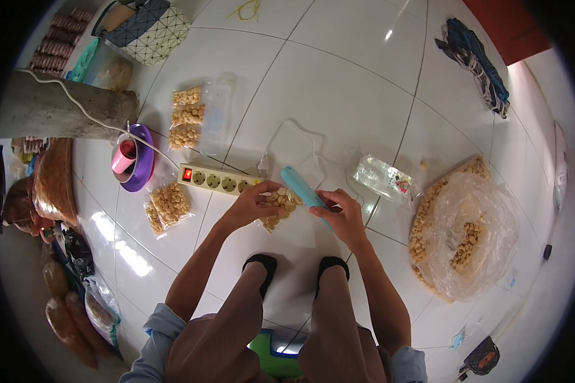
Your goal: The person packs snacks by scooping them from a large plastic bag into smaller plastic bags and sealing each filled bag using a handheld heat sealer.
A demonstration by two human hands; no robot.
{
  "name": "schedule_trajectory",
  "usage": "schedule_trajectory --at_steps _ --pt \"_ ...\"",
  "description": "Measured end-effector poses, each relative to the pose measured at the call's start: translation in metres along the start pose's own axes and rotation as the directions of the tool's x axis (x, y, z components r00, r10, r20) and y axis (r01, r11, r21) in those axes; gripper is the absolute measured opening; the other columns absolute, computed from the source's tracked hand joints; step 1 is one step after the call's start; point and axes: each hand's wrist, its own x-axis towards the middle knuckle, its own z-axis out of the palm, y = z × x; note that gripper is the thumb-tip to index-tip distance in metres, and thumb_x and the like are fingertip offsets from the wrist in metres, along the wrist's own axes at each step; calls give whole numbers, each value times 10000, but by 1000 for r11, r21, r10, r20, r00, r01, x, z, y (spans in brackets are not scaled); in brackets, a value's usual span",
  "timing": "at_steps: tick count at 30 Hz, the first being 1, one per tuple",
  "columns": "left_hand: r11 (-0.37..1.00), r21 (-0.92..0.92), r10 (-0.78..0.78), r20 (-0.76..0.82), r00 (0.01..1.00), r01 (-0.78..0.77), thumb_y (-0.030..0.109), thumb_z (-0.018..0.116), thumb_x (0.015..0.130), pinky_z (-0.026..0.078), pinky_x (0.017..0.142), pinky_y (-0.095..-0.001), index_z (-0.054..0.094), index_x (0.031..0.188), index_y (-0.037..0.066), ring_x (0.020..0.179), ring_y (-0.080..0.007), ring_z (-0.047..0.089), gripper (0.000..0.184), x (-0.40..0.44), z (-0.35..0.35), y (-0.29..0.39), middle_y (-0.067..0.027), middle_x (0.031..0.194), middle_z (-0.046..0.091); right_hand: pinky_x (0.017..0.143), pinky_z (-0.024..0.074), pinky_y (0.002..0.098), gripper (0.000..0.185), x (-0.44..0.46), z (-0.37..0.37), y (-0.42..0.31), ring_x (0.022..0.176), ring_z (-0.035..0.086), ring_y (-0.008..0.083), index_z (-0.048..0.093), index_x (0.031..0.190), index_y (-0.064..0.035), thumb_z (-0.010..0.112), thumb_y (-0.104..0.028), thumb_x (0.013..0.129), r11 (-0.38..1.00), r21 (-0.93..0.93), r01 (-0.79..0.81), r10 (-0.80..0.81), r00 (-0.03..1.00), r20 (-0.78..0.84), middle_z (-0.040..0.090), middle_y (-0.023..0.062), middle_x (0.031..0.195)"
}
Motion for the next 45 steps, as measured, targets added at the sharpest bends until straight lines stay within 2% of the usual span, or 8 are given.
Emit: schedule_trajectory --at_steps 11,23,29,31,34,40,44,45 --pt "1000 3 -15 5 1000 15 172 741 701 486 762 -255 496 1136 -2 886 -141 586 528 -1 1 4 -81 1032 559 736 459 262 368 0 0 1 786 558 128 609 1029 36 708 -71 692 999 28 -38 38 999 4 552 41 832" --pt "999 35 8 -49 999 -6 175 747 697 491 739 -248 504 1128 -1 856 -144 596 525 1 -2 -3 -91 1024 563 765 470 284 513 7 -8 17 888 576 169 524 1159 6 722 -179 723 990 74 -120 109 983 145 570 66 1005" --pt "998 66 20 -103 994 -13 176 749 699 487 768 -255 492 1144 -15 886 -143 585 548 -1 -5 -9 -103 1032 559 740 475 299 526 15 -14 21 875 566 169 506 1150 17 721 -200 723 994 97 -54 58 998 -35 558 81 1002" --pt "998 33 49 -177 983 -44 178 744 708 483 772 -252 484 1151 -22 887 -136 579 551 1 -4 -12 -102 1038 557 727 468 328 518 23 -10 32 873 548 204 506 1117 35 723 -198 708 982 -186 0 -43 973 -227 520 106 982" --pt "997 -64 26 -220 975 -41 177 729 728 481 767 -245 483 1139 -27 883 -132 578 520 4 -4 -21 -91 1027 563 766 439 358 520 33 8 60 907 509 256 497 1104 33 724 -192 693 883 -465 64 -226 926 -302 474 131 975" --pt "987 -145 26 -251 968 -64 146 667 786 487 740 -240 486 1113 13 875 -113 584 397 -5 -1 -8 -44 990 574 832 388 369 532 37 25 67 952 461 284 458 1133 0 716 -194 710 787 -613 65 -304 906 -294 454 135 987" --pt "974 -187 62 -335 940 -131 162 698 762 491 719 -236 505 1077 -4 839 -107 583 406 -22 -1 14 -51 956 580 814 401 357 502 36 40 23 961 471 240 455 1143 -7 679 -252 766 759 -627 175 -495 780 -382 474 114 1008" --pt "971 -177 91 -357 930 -163 150 693 765 491 710 -232 506 1069 0 825 -103 584 387 -31 -1 23 -49 953 581 792 413 335 483 30 46 -7 944 485 208 458 1146 -14 653 -280 791 948 -237 213 -284 902 -326 486 101 1028"
